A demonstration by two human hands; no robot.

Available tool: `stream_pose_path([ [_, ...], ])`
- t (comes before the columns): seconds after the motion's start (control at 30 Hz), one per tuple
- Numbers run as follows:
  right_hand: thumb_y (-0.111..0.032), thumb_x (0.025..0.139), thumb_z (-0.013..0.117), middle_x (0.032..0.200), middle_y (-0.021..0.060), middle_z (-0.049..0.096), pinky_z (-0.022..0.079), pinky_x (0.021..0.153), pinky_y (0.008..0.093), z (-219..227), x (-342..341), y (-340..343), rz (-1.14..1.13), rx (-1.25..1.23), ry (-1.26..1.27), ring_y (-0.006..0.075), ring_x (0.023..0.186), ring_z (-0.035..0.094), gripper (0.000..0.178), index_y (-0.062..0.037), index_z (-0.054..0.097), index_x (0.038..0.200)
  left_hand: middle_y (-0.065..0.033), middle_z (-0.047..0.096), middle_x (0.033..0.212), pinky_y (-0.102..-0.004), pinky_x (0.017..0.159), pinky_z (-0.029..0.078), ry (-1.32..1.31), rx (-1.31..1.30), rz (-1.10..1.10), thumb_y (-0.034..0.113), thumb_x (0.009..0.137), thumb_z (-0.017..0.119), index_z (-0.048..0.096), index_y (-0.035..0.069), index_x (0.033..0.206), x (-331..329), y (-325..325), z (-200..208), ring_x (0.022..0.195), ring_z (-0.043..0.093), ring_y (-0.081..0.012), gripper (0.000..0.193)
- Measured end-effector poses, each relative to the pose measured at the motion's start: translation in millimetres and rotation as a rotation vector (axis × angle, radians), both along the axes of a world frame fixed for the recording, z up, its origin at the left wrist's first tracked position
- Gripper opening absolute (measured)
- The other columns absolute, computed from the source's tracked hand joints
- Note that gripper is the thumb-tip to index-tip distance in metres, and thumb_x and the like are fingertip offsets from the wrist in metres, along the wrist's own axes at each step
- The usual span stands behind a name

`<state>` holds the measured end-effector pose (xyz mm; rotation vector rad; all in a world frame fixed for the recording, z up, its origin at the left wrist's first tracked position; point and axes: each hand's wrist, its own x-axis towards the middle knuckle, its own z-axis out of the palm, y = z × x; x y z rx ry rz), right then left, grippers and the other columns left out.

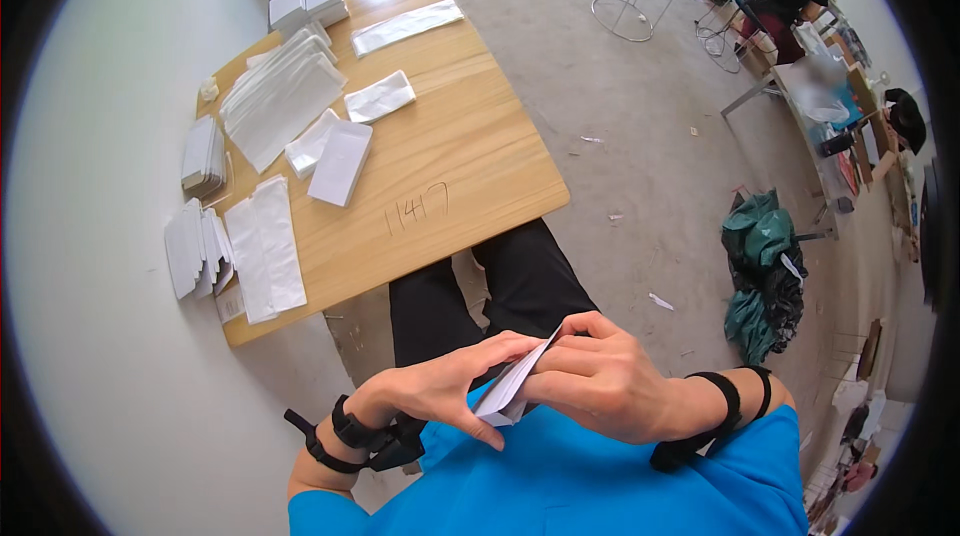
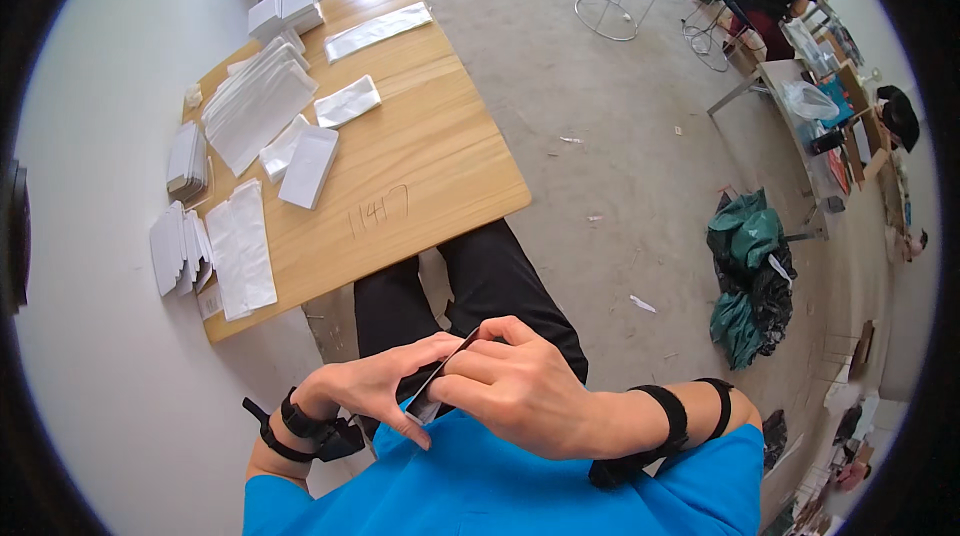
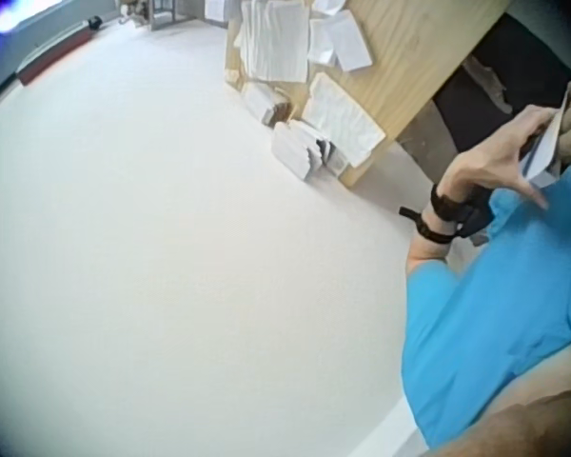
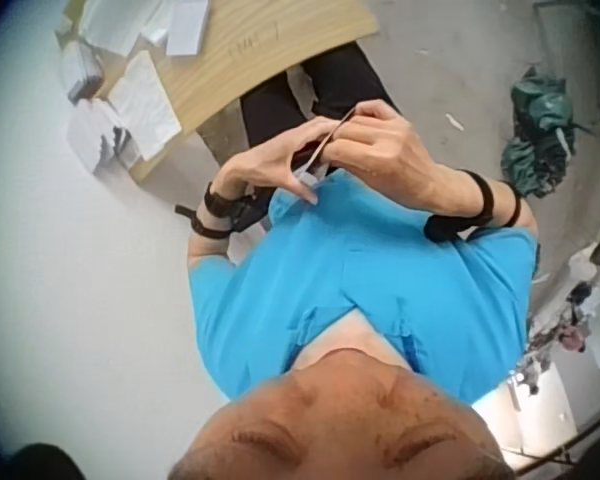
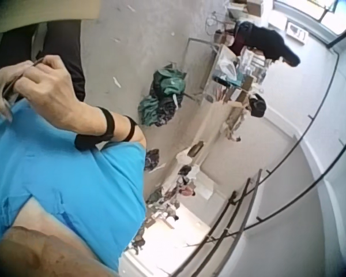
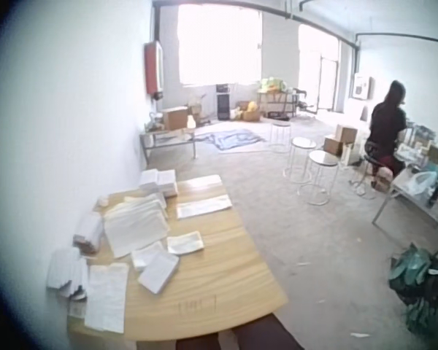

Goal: The person is packaging a small white rectangular item into a white paper box.

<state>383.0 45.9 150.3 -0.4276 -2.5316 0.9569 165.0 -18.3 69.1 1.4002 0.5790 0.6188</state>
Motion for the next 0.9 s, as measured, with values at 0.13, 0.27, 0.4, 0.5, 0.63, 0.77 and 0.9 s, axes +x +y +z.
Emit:
stream_pose_path([
  [0.13,-0.011,0.076,0.068,0.086,0.0015,0.067,0.048,0.082,0.0342,-1,-3,-3,-0.001,0.025,0.035,0.0194,0.086,0.066,0.012,-0.009,0.066,0.087,-0.0142,0.04,0.142,-0.0384,0.111,0.034,-0.009,-0.014,-0.011,0.026,0.065,0.091,0.03,0.002,0.15,-2,-3,-4,0.13,0.041,-0.0287,0.107],
  [0.27,-0.012,0.075,0.068,0.09,0.0026,0.068,0.049,0.079,0.0314,6,-3,-5,0.025,0.045,0.004,0.0193,0.088,0.067,0.014,-0.0085,0.067,0.088,-0.0147,0.041,0.141,-0.0389,0.111,0.035,-0.057,-0.004,-0.013,0.026,0.065,0.091,0.03,0.002,0.149,-2,-4,-2,0.13,0.042,-0.0296,0.106],
  [0.4,-0.013,0.075,0.068,0.09,0.0037,0.068,0.049,0.079,0.0317,11,-3,-6,0.025,0.075,0.015,0.0191,0.088,0.067,0.013,-0.0085,0.067,0.087,-0.0155,0.041,0.141,-0.0392,0.111,0.034,-0.064,0.013,-0.023,0.026,0.065,0.09,0.029,0.003,0.15,-1,-4,-1,0.131,0.041,-0.0305,0.107],
  [0.5,-0.013,0.077,0.066,0.091,0.0048,0.067,0.05,0.079,0.0319,13,-3,-2,0.086,0.145,0.03,0.0192,0.088,0.067,0.015,-0.0074,0.067,0.09,-0.0162,0.043,0.139,-0.0404,0.112,0.032,-0.061,0.015,0.016,0.028,0.062,0.093,0.031,0.0,0.148,-1,-6,2,0.131,0.041,-0.0303,0.11],
  [0.63,-0.013,0.08,0.065,0.092,0.0068,0.068,0.052,0.081,0.0326,14,-2,1,0.206,0.069,-0.038,0.0206,0.088,0.068,0.019,-0.0056,0.066,0.098,-0.0179,0.042,0.14,-0.0414,0.112,0.033,-0.05,0.022,-0.001,0.03,0.062,0.094,0.031,0.0,0.148,1,-8,-2,0.131,0.041,-0.0315,0.111],
  [0.77,-0.012,0.083,0.064,0.093,0.0083,0.069,0.052,0.081,0.0329,13,-5,2,0.214,0.04,-0.022,0.0216,0.087,0.068,0.02,-0.0048,0.067,0.102,-0.019,0.042,0.139,-0.0424,0.113,0.033,-0.056,0.026,-0.012,0.032,0.061,0.094,0.031,0.0,0.148,0,-10,-3,0.132,0.041,-0.0329,0.112],
  [0.9,-0.012,0.083,0.064,0.093,0.0084,0.069,0.052,0.081,0.0332,13,-9,1,0.203,0.004,-0.008,0.0217,0.087,0.068,0.022,-0.0047,0.067,0.104,-0.0181,0.04,0.143,-0.0413,0.112,0.034,-0.076,0.018,-0.035,0.026,0.066,0.09,0.029,0.001,0.148,-3,-9,-1,0.134,0.039,-0.0325,0.105],
])
